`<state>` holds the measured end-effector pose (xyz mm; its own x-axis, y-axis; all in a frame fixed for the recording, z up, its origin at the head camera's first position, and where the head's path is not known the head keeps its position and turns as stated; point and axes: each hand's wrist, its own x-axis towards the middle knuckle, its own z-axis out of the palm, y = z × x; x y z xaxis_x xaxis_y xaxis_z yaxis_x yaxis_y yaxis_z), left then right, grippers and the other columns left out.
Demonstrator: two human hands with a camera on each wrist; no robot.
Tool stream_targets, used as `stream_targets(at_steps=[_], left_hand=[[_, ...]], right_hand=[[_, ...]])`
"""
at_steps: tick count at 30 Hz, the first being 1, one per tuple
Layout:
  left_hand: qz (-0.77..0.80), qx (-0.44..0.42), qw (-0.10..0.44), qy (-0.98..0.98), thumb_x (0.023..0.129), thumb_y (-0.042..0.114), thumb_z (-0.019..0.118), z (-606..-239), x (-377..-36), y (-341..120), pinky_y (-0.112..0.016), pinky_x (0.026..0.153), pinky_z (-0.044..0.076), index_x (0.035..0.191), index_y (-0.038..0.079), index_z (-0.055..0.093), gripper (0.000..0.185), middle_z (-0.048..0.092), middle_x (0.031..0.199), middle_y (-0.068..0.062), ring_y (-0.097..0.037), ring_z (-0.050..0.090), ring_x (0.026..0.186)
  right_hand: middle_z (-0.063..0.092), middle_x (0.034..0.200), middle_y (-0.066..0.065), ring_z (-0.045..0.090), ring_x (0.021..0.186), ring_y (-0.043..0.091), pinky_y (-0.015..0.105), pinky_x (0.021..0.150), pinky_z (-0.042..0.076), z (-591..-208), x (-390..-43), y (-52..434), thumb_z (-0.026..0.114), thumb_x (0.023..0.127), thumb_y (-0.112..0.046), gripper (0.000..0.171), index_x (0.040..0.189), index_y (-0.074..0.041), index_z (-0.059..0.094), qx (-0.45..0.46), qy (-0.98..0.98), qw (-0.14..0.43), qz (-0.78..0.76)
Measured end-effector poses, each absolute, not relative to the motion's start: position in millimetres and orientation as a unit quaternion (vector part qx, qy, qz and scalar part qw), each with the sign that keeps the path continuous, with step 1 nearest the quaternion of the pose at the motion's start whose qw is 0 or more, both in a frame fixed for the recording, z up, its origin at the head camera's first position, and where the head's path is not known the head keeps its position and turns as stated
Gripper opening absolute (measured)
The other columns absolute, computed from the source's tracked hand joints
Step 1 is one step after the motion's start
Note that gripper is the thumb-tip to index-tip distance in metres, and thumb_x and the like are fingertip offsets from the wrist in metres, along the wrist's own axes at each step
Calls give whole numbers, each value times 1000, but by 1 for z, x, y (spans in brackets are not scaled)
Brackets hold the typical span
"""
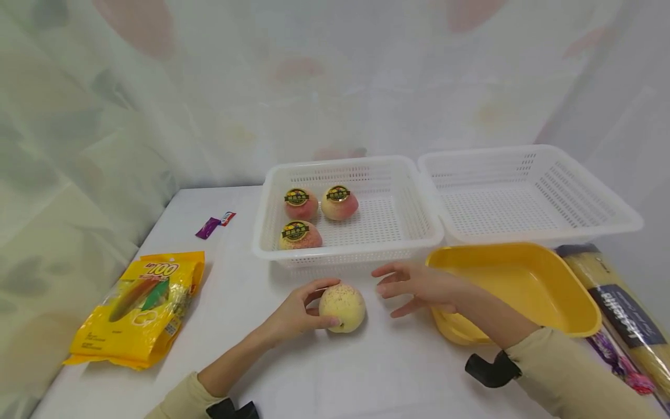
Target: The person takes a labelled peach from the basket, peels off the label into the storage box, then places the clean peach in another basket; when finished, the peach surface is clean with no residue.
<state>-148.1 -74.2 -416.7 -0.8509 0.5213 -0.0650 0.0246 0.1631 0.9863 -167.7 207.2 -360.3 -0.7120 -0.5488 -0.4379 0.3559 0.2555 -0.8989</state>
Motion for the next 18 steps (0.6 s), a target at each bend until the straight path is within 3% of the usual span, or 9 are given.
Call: stream_targets(at_steps=[14,18], left_hand=[[626,196,204,727,78,4,78,-418,-147,-74,-30,90,50,136,7,48,65,47,135,-7,-25,49,120],[558,216,190,779,80,16,78,-405,-146,-81,-36,92,49,139,10,46,68,47,137,-6,-27,47,122]], right_hand=[[41,131,17,55,100,29,45,75,56,-381,-161,141,79,79,-13,71,139,-9,40,-47,725,358,-587],[42,129,16,55,99,29,45,75,57,-383,-162,139,80,78,-12,71,138,-9,42,-48,728,352,-587]])
